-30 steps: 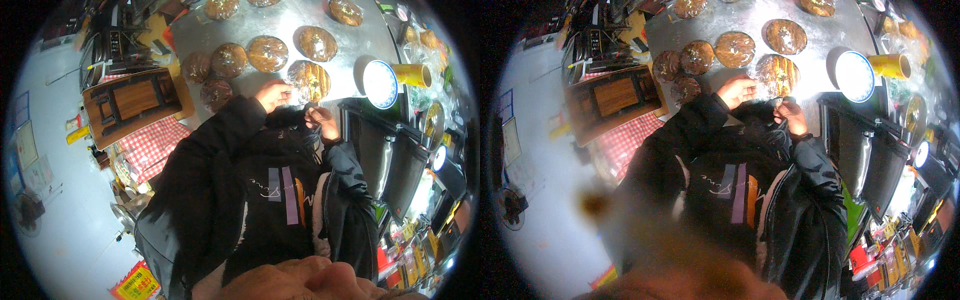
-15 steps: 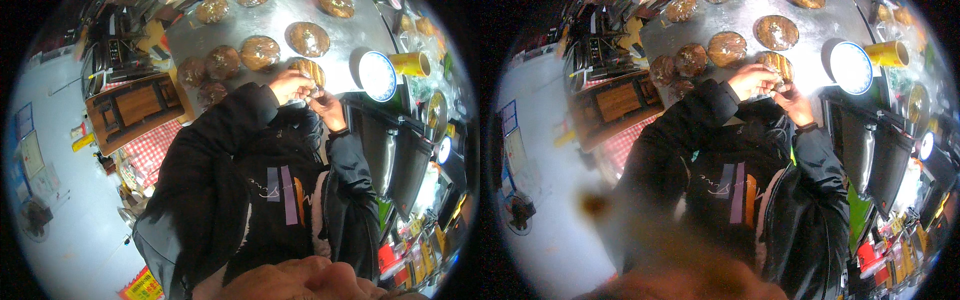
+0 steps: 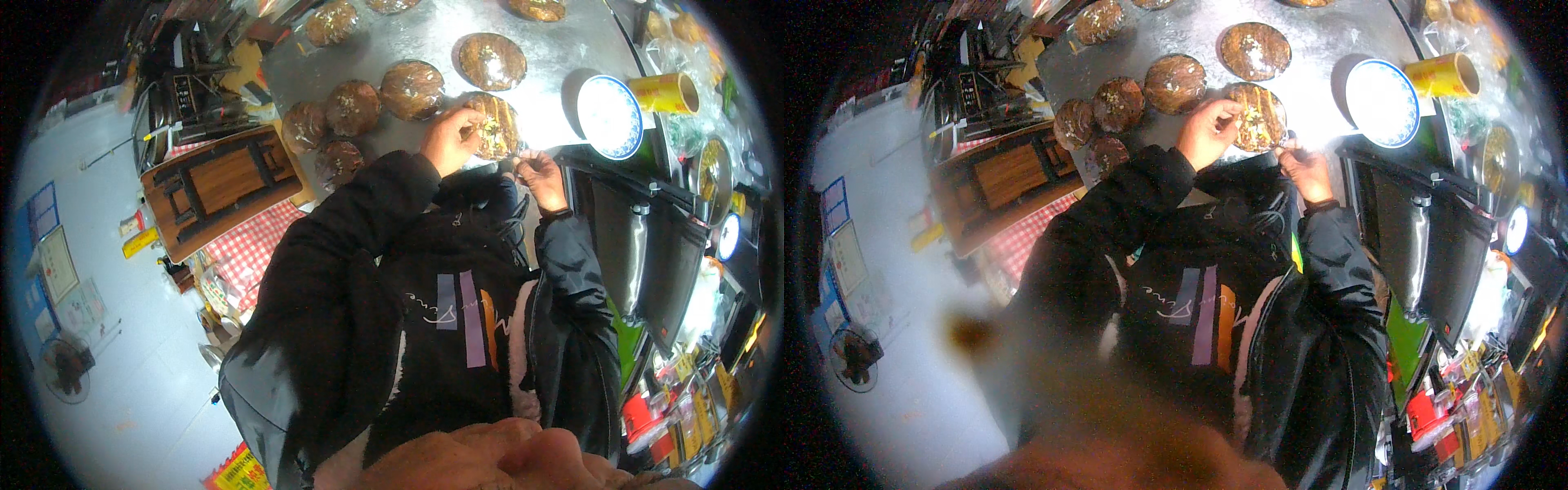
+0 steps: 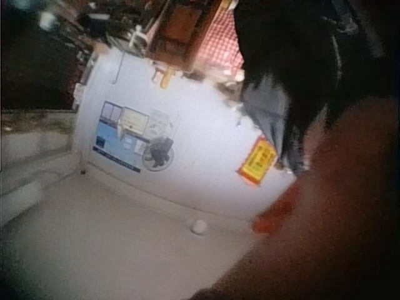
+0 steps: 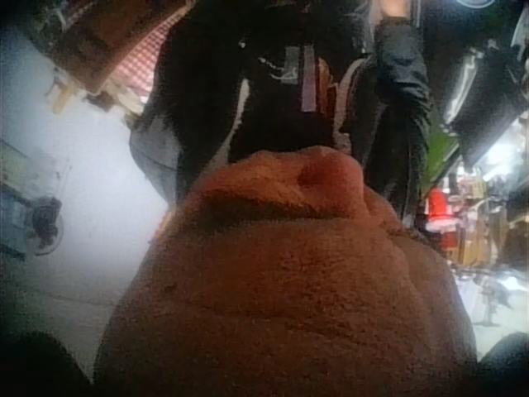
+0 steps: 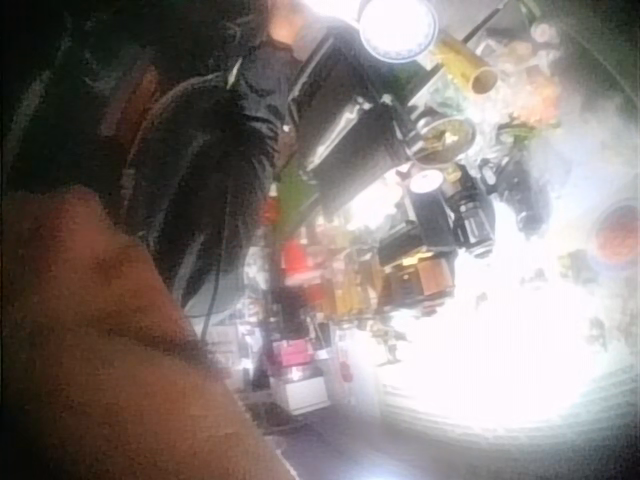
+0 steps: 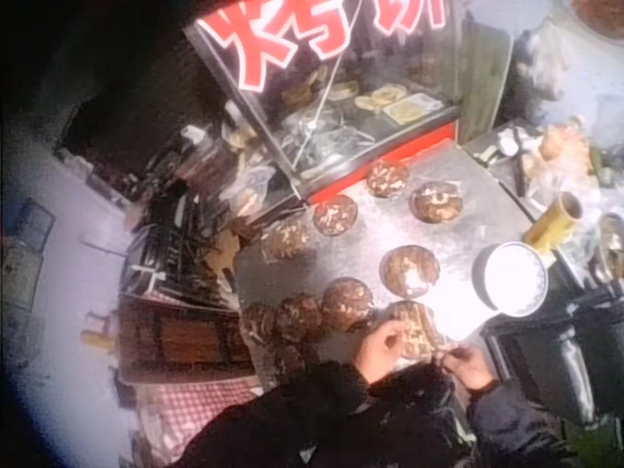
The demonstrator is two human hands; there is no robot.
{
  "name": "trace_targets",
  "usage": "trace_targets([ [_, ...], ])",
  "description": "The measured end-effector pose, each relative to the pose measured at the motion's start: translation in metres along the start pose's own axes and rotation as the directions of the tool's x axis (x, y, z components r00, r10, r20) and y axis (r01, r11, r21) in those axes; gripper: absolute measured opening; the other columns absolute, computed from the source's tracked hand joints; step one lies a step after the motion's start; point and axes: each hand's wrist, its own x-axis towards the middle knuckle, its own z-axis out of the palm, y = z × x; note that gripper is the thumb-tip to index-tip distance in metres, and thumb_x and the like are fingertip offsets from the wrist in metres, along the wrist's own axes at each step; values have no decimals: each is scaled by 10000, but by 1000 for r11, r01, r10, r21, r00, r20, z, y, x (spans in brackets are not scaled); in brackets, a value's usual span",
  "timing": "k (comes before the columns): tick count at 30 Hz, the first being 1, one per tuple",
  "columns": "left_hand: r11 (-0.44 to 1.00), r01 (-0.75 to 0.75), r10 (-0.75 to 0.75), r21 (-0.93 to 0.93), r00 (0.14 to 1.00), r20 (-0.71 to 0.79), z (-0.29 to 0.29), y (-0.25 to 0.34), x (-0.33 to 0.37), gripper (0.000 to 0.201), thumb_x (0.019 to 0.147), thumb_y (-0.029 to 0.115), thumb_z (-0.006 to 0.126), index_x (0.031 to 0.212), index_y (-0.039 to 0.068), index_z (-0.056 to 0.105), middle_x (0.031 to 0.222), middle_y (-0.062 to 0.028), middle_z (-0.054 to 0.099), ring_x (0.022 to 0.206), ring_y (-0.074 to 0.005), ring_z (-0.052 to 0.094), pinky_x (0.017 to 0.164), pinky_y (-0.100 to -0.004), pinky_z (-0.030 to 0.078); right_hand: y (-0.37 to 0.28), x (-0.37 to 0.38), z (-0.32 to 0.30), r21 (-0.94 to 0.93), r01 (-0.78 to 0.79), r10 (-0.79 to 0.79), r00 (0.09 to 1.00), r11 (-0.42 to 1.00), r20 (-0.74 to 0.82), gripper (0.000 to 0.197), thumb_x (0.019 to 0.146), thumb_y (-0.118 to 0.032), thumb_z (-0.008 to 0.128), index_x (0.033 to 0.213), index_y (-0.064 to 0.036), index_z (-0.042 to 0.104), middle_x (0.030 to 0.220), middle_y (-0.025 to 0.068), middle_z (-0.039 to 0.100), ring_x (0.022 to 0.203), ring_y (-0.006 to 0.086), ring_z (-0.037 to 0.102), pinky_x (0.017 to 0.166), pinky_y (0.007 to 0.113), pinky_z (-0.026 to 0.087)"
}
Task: The person wraps several round loaves of bread in plastic wrap on a metal countertop. They pick up each loaf, stretch the wrap around it, smooth the film, and place the wrapped loaf back on the counter.
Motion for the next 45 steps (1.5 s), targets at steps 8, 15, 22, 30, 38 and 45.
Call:
trace_targets([
  [8,972,75,-11,223,961,-277,14,-23,-23,472,823,78,766,1246,42,561,1117,-146,635,951,-239,644,786,-348,551,-24,22,18,-190,197,-222,968,962,-121,378,890,-122,779,1186,11,585,1045,41,589,866,118,562,822,278,504],
  [15,924,354,-375,-146,913,-161,29,-87,-38,517,873,102,768,1291,13,477,1085,-147,633,881,-158,630,767,-313,542,-28,46,9,-81,151,-153,988,985,-30,179,976,-192,692,1039,-26,666,857,-25,656,763,76,560,729,228,465],
  [22,645,571,-654,-507,756,20,22,-90,-40,455,928,96,699,1317,9,481,981,-100,657,745,-160,652,616,-316,554,-7,59,0,97,50,-33,985,994,-169,172,977,-178,685,1038,-20,656,886,-2,655,750,76,556,702,233,458],
  [30,572,556,-676,-603,736,37,16,-79,-40,268,938,84,651,1181,-5,583,921,-72,663,729,-155,654,613,-300,553,-5,64,3,95,97,-73,970,991,-232,210,989,-224,666,1052,-25,638,816,10,618,699,99,543,655,256,459],
  [38,493,607,-724,-624,684,93,12,-71,-36,229,920,114,682,1102,9,590,889,-64,657,733,-152,651,624,-299,553,-22,66,11,66,53,-44,991,996,-129,152,967,-186,698,995,-39,667,848,-36,632,719,56,521,654,214,423],
  [45,466,650,-763,-601,639,99,8,-74,-37,200,946,120,656,1100,13,586,892,-75,661,736,-160,651,641,-329,561,-7,79,-3,301,-63,109,985,952,-136,135,946,-177,725,984,-60,669,863,-36,653,705,49,528,624,203,415],
])
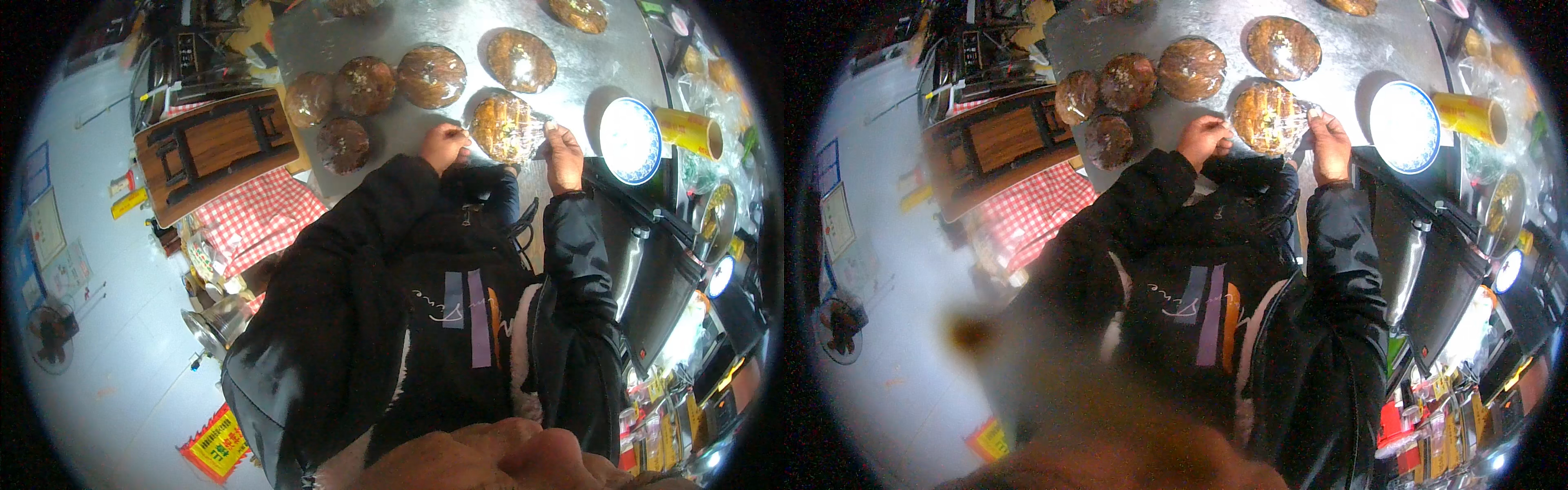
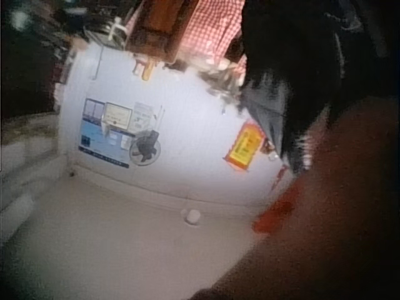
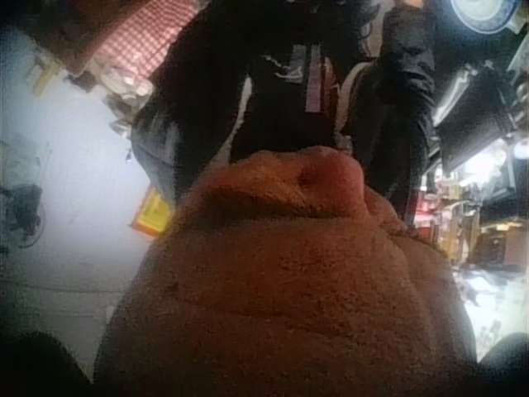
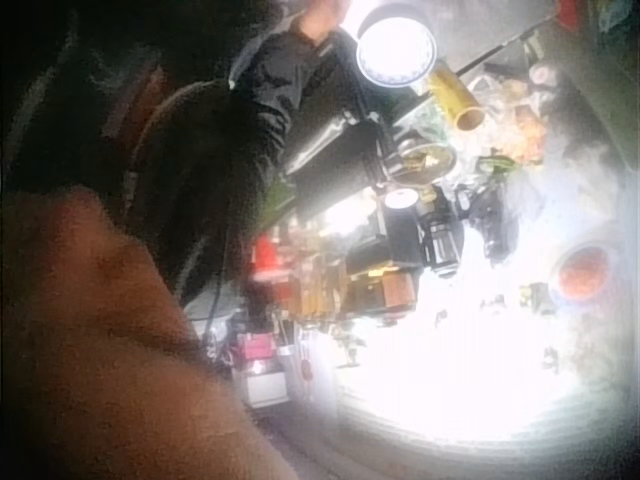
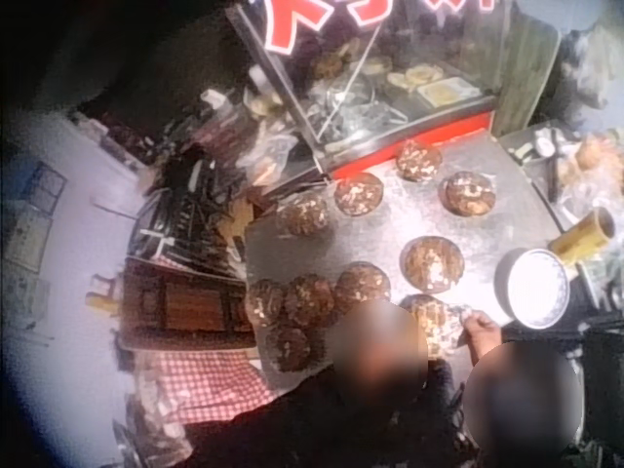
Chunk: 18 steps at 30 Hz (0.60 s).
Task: The person wraps several round loaves of bread in plastic wrap on a metal countertop. They pick up each loaf, stretch the wrap around it, smooth the film, and place the wrapped loaf back on the counter.
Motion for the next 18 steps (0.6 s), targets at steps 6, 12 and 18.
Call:
trace_targets([
  [6,995,43,-44,84,999,6,-4,2,1,255,967,169,634,1151,0,580,937,-77,668,778,-162,653,670,-334,558,-6,1,-4,73,-9,4,997,997,72,119,946,-162,721,963,-69,648,807,-15,634,658,74,522,595,211,409],
  [12,977,6,-9,211,1000,14,-12,4,3,229,944,172,642,1071,-17,614,893,-77,672,729,-151,658,608,-308,564,-15,1,-7,48,-13,6,990,999,144,104,973,-162,683,947,-70,642,755,0,624,626,105,529,574,232,403],
  [18,884,-174,212,435,977,-39,-12,2,2,201,904,124,663,1070,19,618,936,-100,672,837,-197,665,728,-358,554,-20,-4,-9,114,-31,13,988,993,155,120,961,-156,699,1026,-64,655,849,-16,631,684,85,540,564,210,388],
])
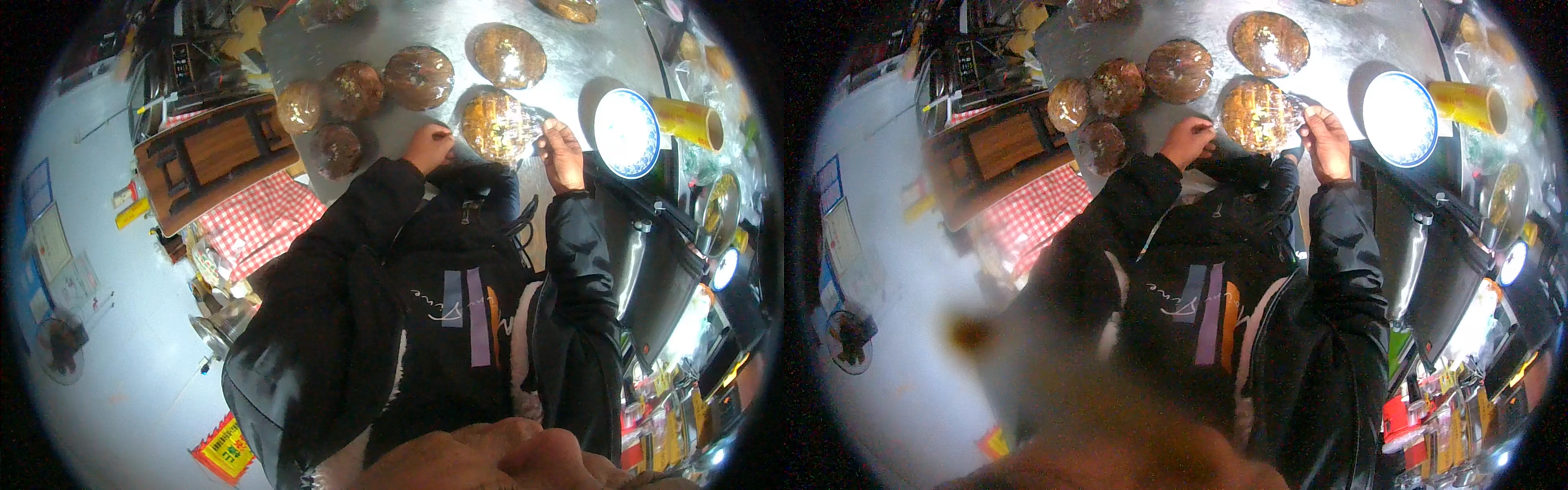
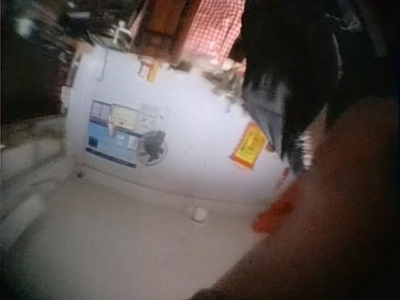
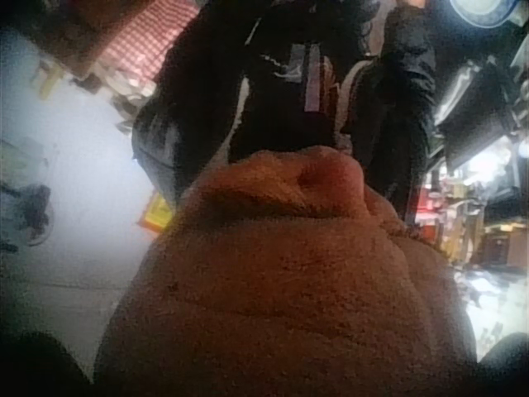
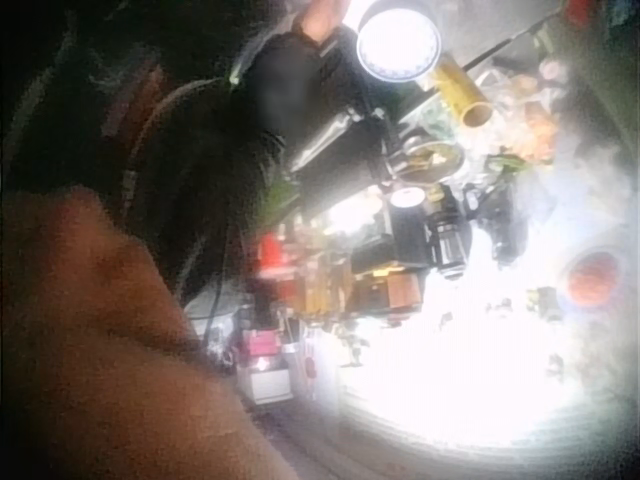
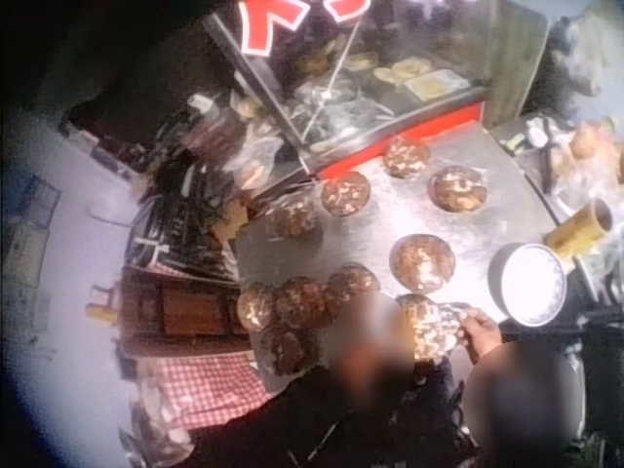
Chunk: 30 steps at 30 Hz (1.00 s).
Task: The person wraps several round loaves of bread in plastic wrap on a metal countertop. They pick up each loaf, stretch the wrap around it, smooth the film, and place the wrapped loaf back on the counter.
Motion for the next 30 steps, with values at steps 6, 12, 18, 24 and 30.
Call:
trace_targets([
  [6,630,-662,745,407,663,-75,8,58,-34,246,828,56,664,1071,60,625,1055,-132,654,989,-314,637,860,-413,518,-4,-1,-2,-43,-68,69,997,997,22,236,962,-142,697,1156,-28,627,916,-13,635,721,62,531,569,177,395],
  [12,294,-864,834,409,440,331,49,106,-16,391,874,173,645,1254,82,616,1313,-106,607,1316,-325,497,1137,-504,325,-2,2,-4,-11,33,-33,999,999,26,250,951,-133,711,1171,-34,646,951,-7,655,732,77,529,625,206,422],
  [18,221,-762,669,609,573,473,63,87,4,562,927,346,608,1441,140,510,1524,-96,454,1474,-318,318,1193,-624,162,-1,6,-15,-196,61,-61,998,979,8,217,958,-129,700,1143,-30,648,951,-9,659,756,74,543,668,216,450],
  [24,197,-777,710,597,533,460,65,84,8,592,914,386,619,1440,136,514,1523,-115,451,1467,-346,322,1181,-635,179,-1,11,-21,-339,144,-159,987,930,-18,220,962,-132,693,1146,-21,646,882,-5,660,748,72,558,679,202,450],
  [30,211,-779,706,590,539,460,64,89,5,619,902,401,636,1443,129,508,1523,-139,441,1469,-362,312,1176,-639,185,-4,-3,-21,-72,-133,130,991,989,-38,257,1002,-228,651,1190,-52,647,998,-9,668,827,80,581,700,211,462],
])
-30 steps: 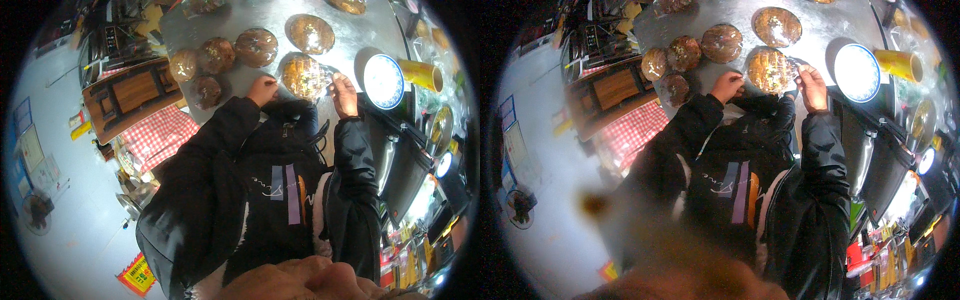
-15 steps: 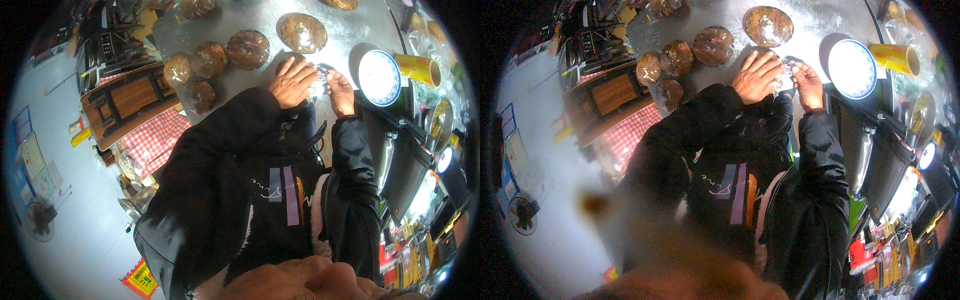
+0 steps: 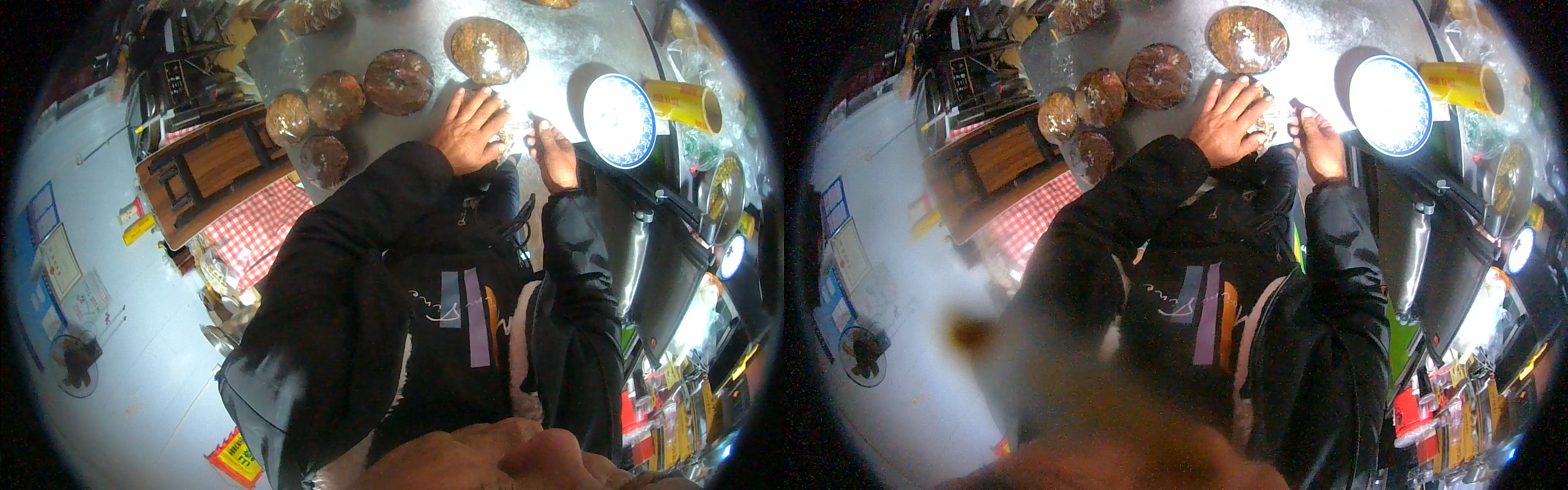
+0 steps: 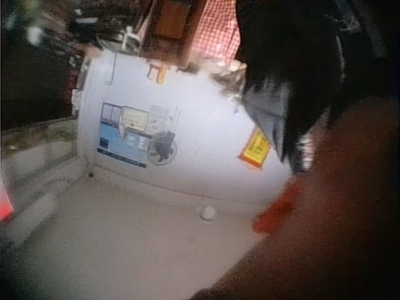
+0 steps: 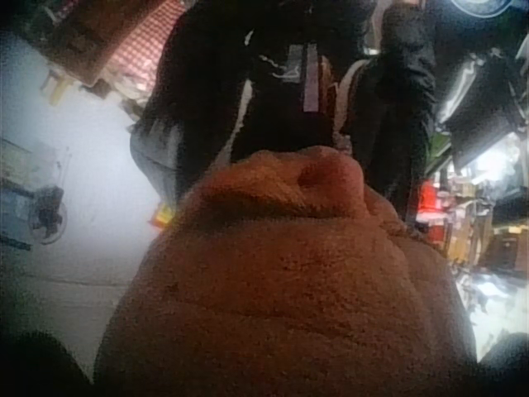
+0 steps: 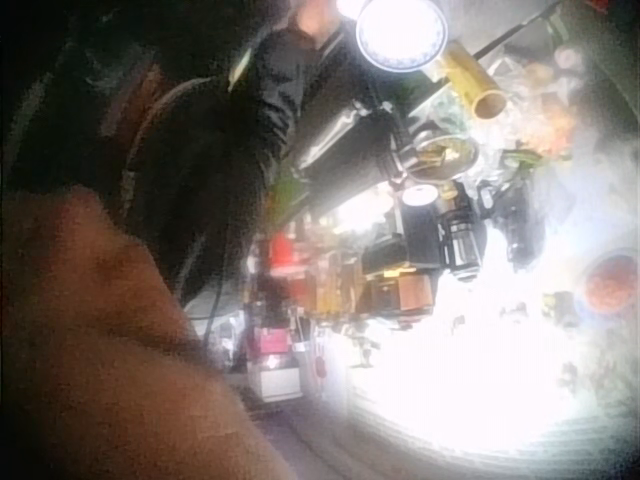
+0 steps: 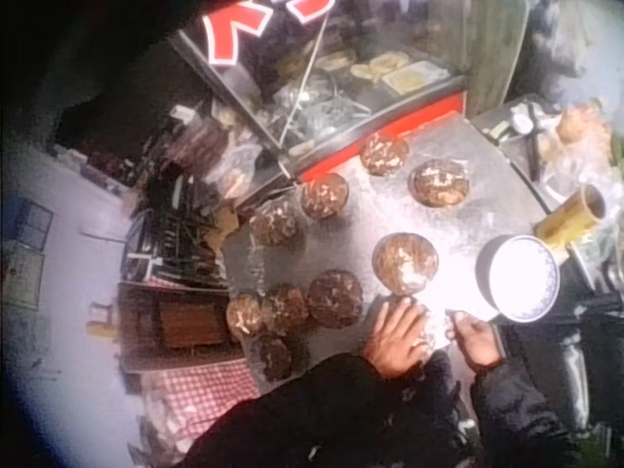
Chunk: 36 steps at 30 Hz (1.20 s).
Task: The person wraps several round loaves of bread in plastic wrap on a metal countertop. They pick up each loaf, stretch the wrap around it, smooth the film, and place the wrapped loaf back on the counter.
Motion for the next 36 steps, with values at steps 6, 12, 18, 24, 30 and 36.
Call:
trace_targets([
  [6,1000,7,-7,-10,1000,12,0,-2,0,625,893,379,644,1447,129,501,1533,-148,426,1475,-366,298,1181,-633,179,23,-10,2,-62,1,-1,1000,998,11,208,1002,-208,650,1156,-68,653,959,-36,656,822,56,589,687,183,463],
  [12,999,24,-23,-30,999,26,0,-2,0,614,893,361,643,1450,147,498,1536,-147,423,1481,-363,289,1190,-625,164,32,-7,-5,-60,41,-37,997,997,64,134,1011,-143,622,1117,-67,654,947,-21,660,820,61,601,692,187,475],
  [18,1000,11,-10,-25,1000,24,-1,-2,-1,614,900,368,633,1456,149,493,1545,-144,414,1483,-356,289,1192,-623,159,33,-9,-13,-80,39,-38,999,996,15,121,1020,-131,600,1100,-44,627,966,15,660,833,94,620,729,215,513],
  [24,1000,12,-12,-6,1000,26,2,-3,-1,618,904,401,622,1451,139,500,1543,-147,415,1484,-352,286,1192,-622,154,32,-28,-3,-6,-31,30,995,1000,-90,204,1014,-159,617,1171,-29,606,1011,57,669,854,141,655,699,247,555],
  [30,1000,1,-1,9,1000,27,1,-2,-1,627,899,418,626,1446,134,506,1548,-151,407,1487,-355,279,1190,-624,150,39,-33,5,-19,-193,193,981,981,1,187,980,-136,670,1128,-25,639,957,67,696,831,141,674,657,252,563],
  [36,1000,9,-9,-19,999,45,-2,-2,-1,644,900,406,625,1465,135,480,1563,-152,387,1497,-359,256,1195,-625,134,50,-38,-13,-14,-195,196,980,981,35,194,955,-115,699,1116,-25,637,940,53,686,789,116,645,673,221,543],
])
